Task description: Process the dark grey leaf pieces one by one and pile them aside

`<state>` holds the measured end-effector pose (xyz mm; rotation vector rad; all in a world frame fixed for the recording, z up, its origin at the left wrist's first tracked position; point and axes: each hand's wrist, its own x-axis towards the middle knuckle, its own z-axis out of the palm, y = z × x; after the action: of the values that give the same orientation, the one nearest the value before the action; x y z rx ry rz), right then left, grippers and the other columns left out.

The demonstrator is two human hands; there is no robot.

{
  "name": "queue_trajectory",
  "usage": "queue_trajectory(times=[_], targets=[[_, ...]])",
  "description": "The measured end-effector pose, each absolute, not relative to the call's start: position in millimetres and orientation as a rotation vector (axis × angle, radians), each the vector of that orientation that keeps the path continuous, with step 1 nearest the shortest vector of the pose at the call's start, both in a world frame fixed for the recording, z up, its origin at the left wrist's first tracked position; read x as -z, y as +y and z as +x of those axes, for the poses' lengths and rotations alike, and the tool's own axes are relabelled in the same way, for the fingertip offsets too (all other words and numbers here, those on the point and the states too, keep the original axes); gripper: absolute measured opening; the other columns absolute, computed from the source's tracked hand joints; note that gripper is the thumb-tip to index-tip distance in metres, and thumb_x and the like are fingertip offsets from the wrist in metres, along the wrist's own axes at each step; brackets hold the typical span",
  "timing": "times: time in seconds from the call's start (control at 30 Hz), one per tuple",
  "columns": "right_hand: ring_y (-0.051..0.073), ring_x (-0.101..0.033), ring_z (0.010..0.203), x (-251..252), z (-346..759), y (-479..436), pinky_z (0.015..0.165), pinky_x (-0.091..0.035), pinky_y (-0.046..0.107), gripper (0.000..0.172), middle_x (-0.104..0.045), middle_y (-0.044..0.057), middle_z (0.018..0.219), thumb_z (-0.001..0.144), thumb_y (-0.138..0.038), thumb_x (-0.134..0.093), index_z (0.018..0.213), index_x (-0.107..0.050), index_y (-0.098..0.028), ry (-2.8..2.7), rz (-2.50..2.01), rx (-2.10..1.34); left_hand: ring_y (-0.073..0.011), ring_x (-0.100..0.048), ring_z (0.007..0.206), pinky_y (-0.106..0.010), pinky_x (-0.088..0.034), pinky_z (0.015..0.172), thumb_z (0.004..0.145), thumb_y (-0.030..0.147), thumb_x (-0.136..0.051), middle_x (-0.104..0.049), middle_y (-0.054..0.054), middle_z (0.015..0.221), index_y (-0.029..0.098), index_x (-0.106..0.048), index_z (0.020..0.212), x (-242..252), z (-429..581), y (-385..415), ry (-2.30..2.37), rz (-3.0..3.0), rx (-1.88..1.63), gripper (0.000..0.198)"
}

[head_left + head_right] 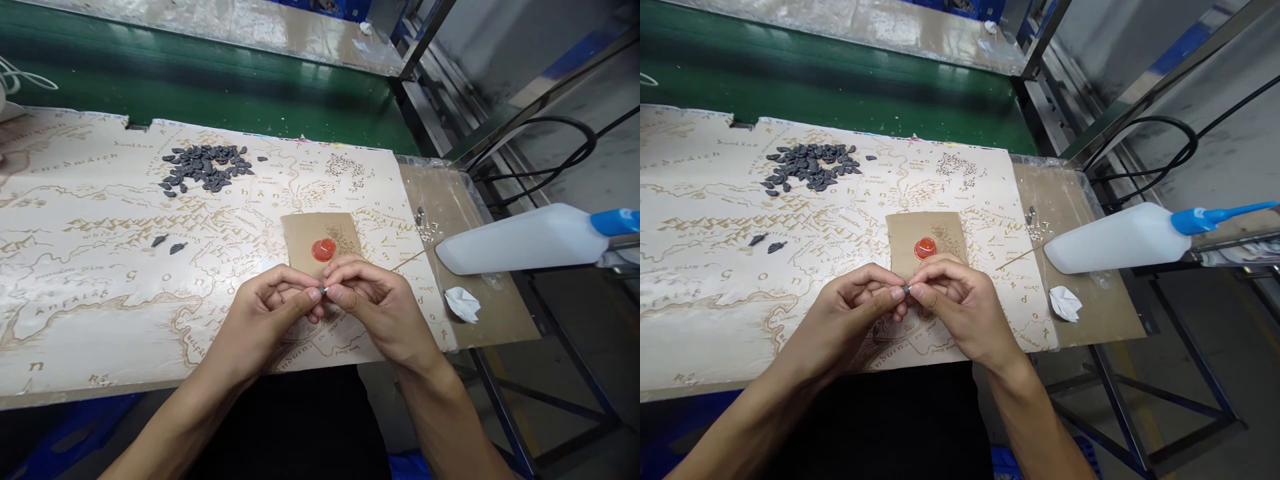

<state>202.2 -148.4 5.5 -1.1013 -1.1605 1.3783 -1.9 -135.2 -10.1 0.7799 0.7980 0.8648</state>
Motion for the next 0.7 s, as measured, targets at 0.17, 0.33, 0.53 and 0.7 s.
queue_trajectory(times=[0.17,0.33,0.53,0.7], targets=[[0.018,-0.077,0.095,-4,200,-150,0.074,-0.068,0.026,0.009,-0.075,0.005,0.106,0.096,-0.034,-0.097,0.097,-0.091,-0.028,-1.189,-1.136,-1.318,-0.0119,-0.080,0.077,-0.018,-0.063,0.078,0.098,0.033,-0.095,-0.085,-0.003,0.081,0.021,-0.089,0.101,10,-3,-135,0.830,0.779,-0.856,0.014],[0.020,-0.078,0.097,-1,198,-148,0.075,-0.069,0.028,0.017,-0.076,0.005,0.106,0.093,-0.041,-0.100,0.095,-0.090,-0.028,-1.195,-1.165,-1.300,-0.0114,-0.080,0.077,-0.018,-0.062,0.077,0.099,0.033,-0.095,-0.086,-0.003,0.082,0.021,-0.088,0.102,14,-4,-136,0.827,0.780,-0.857,0.014],[0.020,-0.085,0.089,-17,194,-153,0.077,-0.073,0.030,0.015,-0.084,0.004,0.104,0.092,-0.037,-0.101,0.099,-0.091,-0.028,-1.214,-1.197,-1.315,-0.0157,-0.080,0.080,-0.025,-0.063,0.079,0.102,0.037,-0.089,-0.084,-0.003,0.082,0.022,-0.085,0.104,6,-14,-135,0.849,0.863,-0.858,0.015],[0.019,-0.084,0.071,-43,215,-145,0.070,-0.073,0.031,0.011,-0.086,0.003,0.087,0.101,-0.033,-0.093,0.111,-0.090,-0.028,-1.228,-1.342,-0.995,-0.0220,-0.074,0.083,-0.036,-0.060,0.078,0.101,0.042,-0.086,-0.084,-0.004,0.097,0.026,-0.083,0.104,5,-61,-125,1.399,1.370,-0.984,0.017]])
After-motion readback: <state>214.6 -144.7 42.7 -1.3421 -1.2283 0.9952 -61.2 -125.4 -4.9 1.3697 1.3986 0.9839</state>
